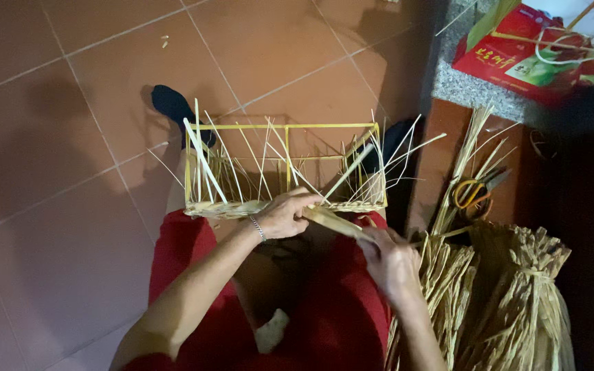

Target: The person sits on the floor weaving a basket, attaching and weaving dried palm or straw strips around a yellow bamboo frame. They pull strips tight, fold them over the frame edges, and weave new strips into the woven base to build up the basket sides.

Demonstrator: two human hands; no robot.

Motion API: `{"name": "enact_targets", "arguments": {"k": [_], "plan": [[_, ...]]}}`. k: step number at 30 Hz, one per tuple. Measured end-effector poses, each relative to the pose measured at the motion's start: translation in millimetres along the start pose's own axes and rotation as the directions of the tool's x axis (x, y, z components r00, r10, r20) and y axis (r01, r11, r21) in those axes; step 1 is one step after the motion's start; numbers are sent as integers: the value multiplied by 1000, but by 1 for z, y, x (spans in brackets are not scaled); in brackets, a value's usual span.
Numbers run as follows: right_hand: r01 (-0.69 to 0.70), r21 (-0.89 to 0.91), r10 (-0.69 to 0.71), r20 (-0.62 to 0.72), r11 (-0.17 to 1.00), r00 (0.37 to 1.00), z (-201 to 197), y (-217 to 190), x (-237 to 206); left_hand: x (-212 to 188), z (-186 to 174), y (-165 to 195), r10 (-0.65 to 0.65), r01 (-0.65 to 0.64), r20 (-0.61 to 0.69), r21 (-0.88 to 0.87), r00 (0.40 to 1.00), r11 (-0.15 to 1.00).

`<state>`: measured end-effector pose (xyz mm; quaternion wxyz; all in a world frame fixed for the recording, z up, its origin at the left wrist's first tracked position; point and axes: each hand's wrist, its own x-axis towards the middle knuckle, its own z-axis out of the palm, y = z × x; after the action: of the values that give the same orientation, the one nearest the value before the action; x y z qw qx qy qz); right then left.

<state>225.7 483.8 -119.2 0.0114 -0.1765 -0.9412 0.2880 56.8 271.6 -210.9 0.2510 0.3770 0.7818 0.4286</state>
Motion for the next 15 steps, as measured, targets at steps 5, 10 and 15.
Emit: {"name": "enact_targets", "arguments": {"k": [5,10,15], "plan": [[508,-510,-706,-345,694,619,-3,-47,21,7,5,4,70,-55,-70,205,995,977],[303,-483,-380,-66,821,923,-18,-18,59,18,22,14,-113,93,44,322,993,942],[-313,72,241,485,947,841,-31,34,91,24,40,12,-151,141,-18,473,988,869]]}}
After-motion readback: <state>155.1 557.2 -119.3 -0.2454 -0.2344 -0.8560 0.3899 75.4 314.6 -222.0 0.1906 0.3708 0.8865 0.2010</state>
